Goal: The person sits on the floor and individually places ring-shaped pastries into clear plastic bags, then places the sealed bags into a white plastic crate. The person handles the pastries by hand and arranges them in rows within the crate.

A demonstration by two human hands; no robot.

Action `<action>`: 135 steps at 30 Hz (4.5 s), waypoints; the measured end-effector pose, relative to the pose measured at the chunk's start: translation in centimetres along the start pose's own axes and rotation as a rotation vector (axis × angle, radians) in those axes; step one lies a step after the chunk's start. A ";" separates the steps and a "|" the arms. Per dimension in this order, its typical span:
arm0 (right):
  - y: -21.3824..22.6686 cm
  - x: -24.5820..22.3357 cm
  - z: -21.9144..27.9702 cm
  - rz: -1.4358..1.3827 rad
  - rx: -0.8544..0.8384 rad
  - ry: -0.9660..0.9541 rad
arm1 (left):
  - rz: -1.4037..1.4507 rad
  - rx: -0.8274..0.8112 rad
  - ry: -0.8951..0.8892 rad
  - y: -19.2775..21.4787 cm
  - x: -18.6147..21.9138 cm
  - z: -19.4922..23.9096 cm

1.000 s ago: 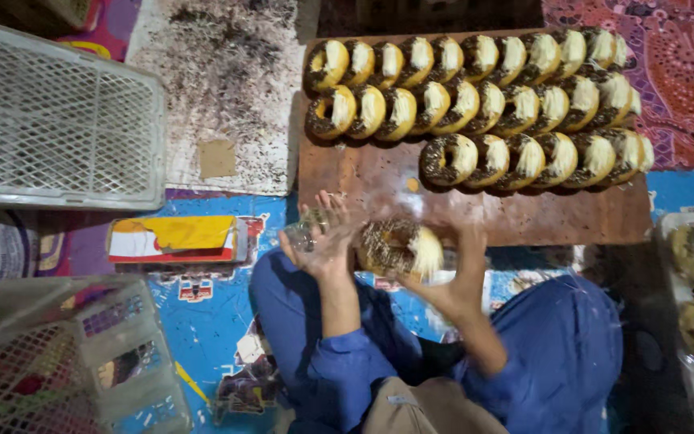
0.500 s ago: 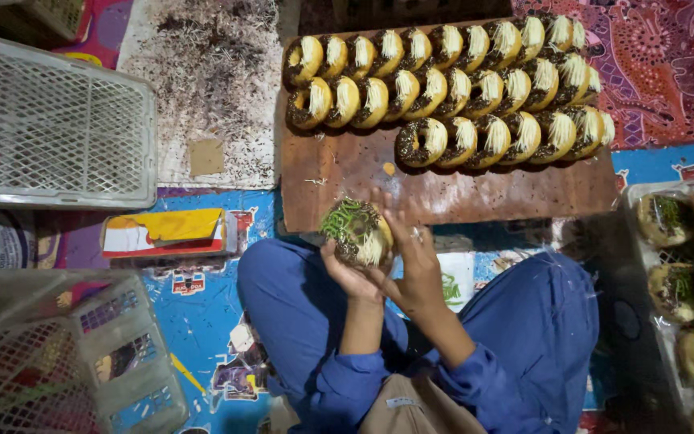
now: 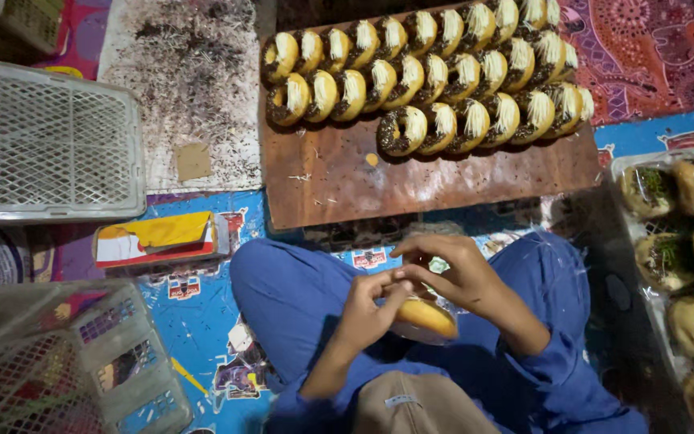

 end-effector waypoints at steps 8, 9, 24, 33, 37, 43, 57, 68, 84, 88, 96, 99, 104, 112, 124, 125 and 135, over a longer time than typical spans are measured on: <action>3.8 -7.1 1.3 0.459 0.025 0.477 | -0.135 0.002 0.107 -1.8 2.9 -0.1; 3.7 -7.4 1.3 0.457 -0.019 0.497 | -0.170 -0.013 0.094 -2.0 3.1 -0.1; -1.7 -1.1 5.4 0.468 -0.089 0.577 | -0.492 -0.127 0.044 -1.4 2.4 1.5; 10.8 15.6 9.1 1.311 -0.009 -0.748 | 0.016 0.532 -0.145 7.8 4.0 4.6; -4.6 3.4 6.2 0.782 0.030 -0.174 | 0.483 0.847 -0.350 3.5 3.6 5.4; -8.8 1.2 2.5 0.012 0.329 -0.125 | -0.813 0.599 -0.575 -1.4 10.7 7.7; -21.3 9.3 2.9 -0.600 0.053 -0.635 | 0.255 0.556 -0.008 13.8 -2.1 5.7; -19.1 8.7 -2.8 -0.465 0.433 -0.495 | -0.389 1.087 -0.220 17.6 5.0 6.0; -19.7 29.3 7.3 0.388 -0.160 -0.505 | -0.546 0.804 -0.041 19.5 -6.4 5.2; -16.5 34.5 7.0 0.811 -0.255 -0.129 | -0.681 0.693 -0.116 17.1 -13.0 -4.3; -17.1 34.9 7.7 0.725 -0.252 -0.110 | -1.160 0.550 -0.046 11.5 -14.2 -7.7; -17.4 35.6 7.1 0.733 -0.330 -0.140 | -0.941 0.496 -0.138 7.6 -13.3 -6.1; -17.9 34.7 7.0 0.836 -0.439 -0.020 | -0.683 0.529 -0.212 5.1 -15.1 -4.3; -9.1 19.1 10.8 0.711 -0.009 0.116 | -0.512 0.077 -0.094 -4.6 -14.6 -6.6; -10.3 4.4 -0.6 0.194 -0.385 0.169 | 0.947 0.504 -0.116 8.2 -8.1 -7.3; -10.4 4.0 -1.8 -0.011 -0.448 0.262 | 1.070 0.626 -0.188 11.8 -8.1 -6.9; 0.3 18.8 -15.9 0.962 0.172 0.005 | 1.640 0.724 -0.483 23.8 -2.7 -4.8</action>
Point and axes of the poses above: each hand's wrist, its own z-axis away from the middle knuckle, its own y-axis out of the back of the hand, x = y × z, the point moved 8 cm from there along -z, towards the middle knuckle, and after that the axes turned 12 degrees about z, right-handed, at the moved point
